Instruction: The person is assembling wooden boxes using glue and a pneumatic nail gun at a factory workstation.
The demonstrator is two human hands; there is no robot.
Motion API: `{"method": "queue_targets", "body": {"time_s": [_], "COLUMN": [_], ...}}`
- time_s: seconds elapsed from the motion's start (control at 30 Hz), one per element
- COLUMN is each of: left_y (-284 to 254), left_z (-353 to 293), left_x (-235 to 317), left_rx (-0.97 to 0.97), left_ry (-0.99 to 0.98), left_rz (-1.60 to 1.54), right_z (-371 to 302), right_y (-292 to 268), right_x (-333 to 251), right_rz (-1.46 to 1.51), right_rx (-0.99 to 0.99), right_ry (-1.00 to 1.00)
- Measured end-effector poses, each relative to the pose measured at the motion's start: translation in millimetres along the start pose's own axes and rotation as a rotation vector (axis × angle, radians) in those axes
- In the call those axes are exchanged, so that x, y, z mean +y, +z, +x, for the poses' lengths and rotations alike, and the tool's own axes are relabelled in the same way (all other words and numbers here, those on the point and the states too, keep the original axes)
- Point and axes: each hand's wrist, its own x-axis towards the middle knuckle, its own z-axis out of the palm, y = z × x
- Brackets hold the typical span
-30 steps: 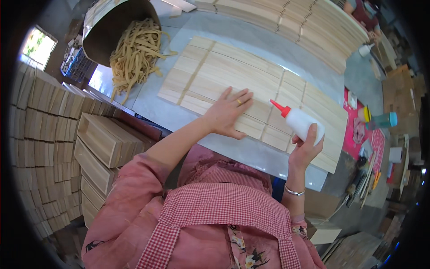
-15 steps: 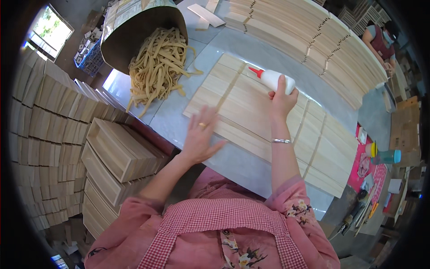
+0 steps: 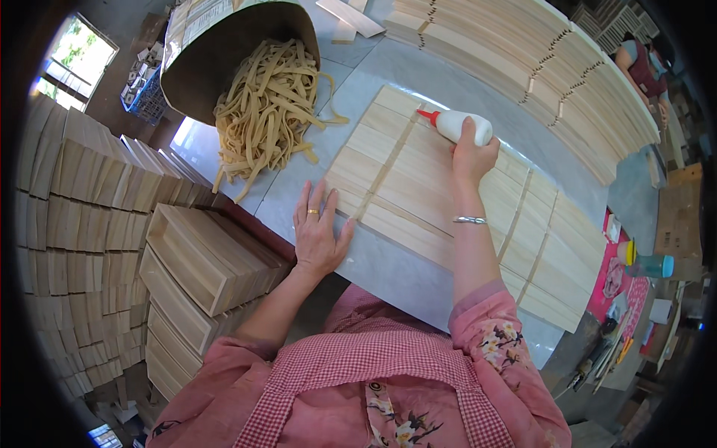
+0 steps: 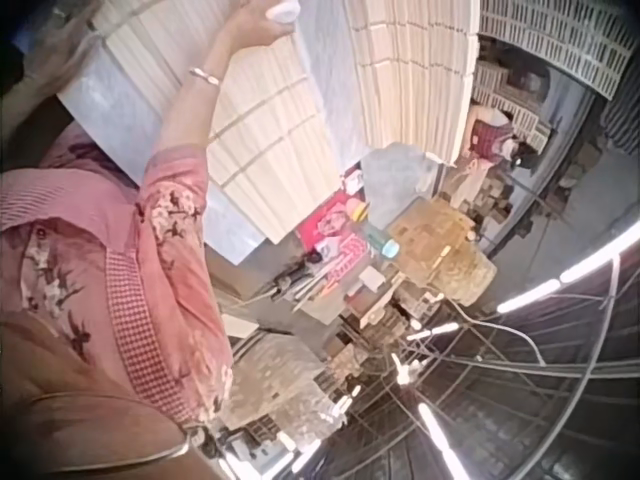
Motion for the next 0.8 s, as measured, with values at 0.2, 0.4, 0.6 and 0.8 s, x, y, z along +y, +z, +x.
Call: {"method": "queue_targets", "body": {"time_s": [0.2, 0.4, 0.6, 0.8], "left_y": [2, 5, 6, 10], "left_z": [-1, -1, -2, -3], "left_x": [-1, -4, -5, -7], "left_rx": [0.013, 0.044, 0.078, 0.097], "left_ry": [-0.006, 0.010, 0.016, 0.007], "left_rz": [-0.007, -0.002, 0.002, 0.003], "right_z": [-32, -71, -107, -138], "right_y": [-18, -36, -52, -66], "right_x": [-3, 1, 7, 11], "right_rz": [-0.025, -0.074, -0.084, -0.064], "right_rx": [0.002, -0.053, -0.102, -0.145], "right_ry": [-0.012, -0.044, -0.066, -0.088]}}
